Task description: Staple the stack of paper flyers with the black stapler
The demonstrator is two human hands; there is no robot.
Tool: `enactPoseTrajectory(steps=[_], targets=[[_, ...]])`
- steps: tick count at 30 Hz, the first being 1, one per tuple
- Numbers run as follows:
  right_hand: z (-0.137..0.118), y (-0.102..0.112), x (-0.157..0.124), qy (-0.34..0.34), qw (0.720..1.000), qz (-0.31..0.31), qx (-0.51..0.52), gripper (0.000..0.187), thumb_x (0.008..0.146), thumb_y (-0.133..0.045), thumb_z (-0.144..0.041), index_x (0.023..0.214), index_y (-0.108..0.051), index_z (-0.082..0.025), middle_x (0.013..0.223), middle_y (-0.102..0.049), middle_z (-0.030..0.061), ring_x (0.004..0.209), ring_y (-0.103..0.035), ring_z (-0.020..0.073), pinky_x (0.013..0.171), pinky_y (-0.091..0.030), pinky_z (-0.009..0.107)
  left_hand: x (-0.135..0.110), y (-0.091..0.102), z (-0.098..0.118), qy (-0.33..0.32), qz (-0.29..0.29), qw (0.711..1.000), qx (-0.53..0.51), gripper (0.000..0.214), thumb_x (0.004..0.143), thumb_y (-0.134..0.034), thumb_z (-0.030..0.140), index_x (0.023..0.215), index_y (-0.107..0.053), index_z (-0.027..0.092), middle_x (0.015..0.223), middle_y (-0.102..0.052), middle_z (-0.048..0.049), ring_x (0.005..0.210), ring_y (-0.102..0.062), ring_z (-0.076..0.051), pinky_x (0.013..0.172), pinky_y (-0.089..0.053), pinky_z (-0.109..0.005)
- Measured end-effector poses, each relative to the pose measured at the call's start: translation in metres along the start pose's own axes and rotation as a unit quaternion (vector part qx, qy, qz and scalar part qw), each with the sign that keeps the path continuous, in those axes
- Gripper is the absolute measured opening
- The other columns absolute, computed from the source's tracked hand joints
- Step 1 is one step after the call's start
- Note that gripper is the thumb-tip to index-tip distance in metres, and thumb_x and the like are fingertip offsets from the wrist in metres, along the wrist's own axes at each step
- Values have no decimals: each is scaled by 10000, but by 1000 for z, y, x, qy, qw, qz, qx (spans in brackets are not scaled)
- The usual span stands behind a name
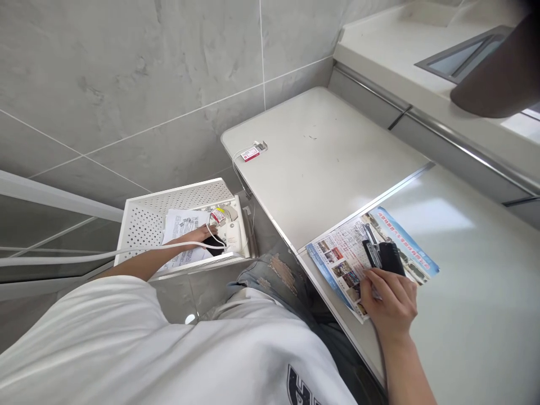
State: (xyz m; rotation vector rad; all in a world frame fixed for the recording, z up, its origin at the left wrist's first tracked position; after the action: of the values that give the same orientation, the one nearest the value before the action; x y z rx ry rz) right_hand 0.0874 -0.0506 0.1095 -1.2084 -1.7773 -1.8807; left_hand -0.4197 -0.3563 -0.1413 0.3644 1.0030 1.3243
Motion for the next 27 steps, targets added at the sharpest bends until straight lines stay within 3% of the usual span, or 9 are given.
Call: enactPoseTrajectory(steps=[4,7,9,12,15,18,21,24,27], targets=[[0,-1,-1,3,1000,-5,-2,335,827,-842,47,1007,-720,-208,898,-821,46,799,-733,231,800,-529,390,-14,57,-5,69,74,991,89,459,929,-688,520,1263,-775,217,1431,-748,-170,1331,-705,-363,1128,-574,-471],[1,-2,-2,7,1000,-3,-11,314,834,-847,25,991,-719,-215,888,-819,37,775,-725,220,795,-524,383,-22,126,-12,154,153,966,138,405,1057,-451,453,1174,-748,204,1117,-801,-155,913,-771,-300,834,-621,-424],[0,-2,-3,15,1000,1,-18,305,831,-852,15,976,-717,-217,879,-818,31,759,-719,216,783,-520,378,-17,184,-6,196,240,934,180,320,1040,-498,412,1147,-728,216,914,-777,-103,810,-738,-269,809,-593,-388],[0,-2,-3,19,1000,8,-20,305,823,-852,14,966,-719,-220,862,-815,20,743,-717,213,776,-518,372,16,271,39,131,422,878,186,265,1058,-510,364,1123,-716,210,957,-779,-102,879,-734,-243,881,-579,-371],[0,-3,-2,18,1000,5,-21,290,834,-845,0,968,-721,-224,865,-817,16,746,-720,210,787,-515,369,85,326,95,14,495,856,146,299,1122,-485,401,1175,-716,220,1074,-771,-101,1003,-736,-225,987,-569,-370],[-1,-4,-2,19,999,0,-31,269,854,-833,-15,974,-720,-228,878,-822,14,755,-723,206,803,-507,367,175,341,140,-62,431,888,146,284,1110,-522,336,1258,-725,204,1304,-731,-139,1232,-705,-245,1142,-522,-401],[-2,-4,-1,20,999,-6,-40,270,860,-828,-21,987,-718,-231,886,-824,12,760,-721,201,810,-497,366,245,327,166,-93,339,917,186,359,1018,-575,221,1327,-749,159,1484,-676,-163,1414,-620,-286,1263,-444,-456],[-1,-5,-1,16,999,-12,-42,265,862,-821,-28,986,-706,-233,895,-823,11,768,-717,197,817,-496,362,284,303,166,-92,266,941,186,373,996,-560,204,1269,-806,145,1338,-768,-156,1298,-679,-301,1253,-453,-488],[1,-6,-2,9,999,-16,-47,256,861,-807,-37,983,-700,-235,897,-821,11,778,-712,197,817,-493,364,298,295,154,-75,253,951,160,385,1008,-553,220,1271,-819,131,1282,-790,-162,1260,-684,-306,1251,-443,-499]])
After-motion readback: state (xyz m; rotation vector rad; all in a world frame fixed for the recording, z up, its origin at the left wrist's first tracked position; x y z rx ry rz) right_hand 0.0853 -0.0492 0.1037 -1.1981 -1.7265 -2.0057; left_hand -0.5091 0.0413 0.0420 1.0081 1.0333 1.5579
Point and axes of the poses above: each hand's wrist, its own x-axis towards the middle knuckle, its own y-axis out of the back of the hand, z = x × y, the point moved 10 cm from there along x, towards the middle knuckle
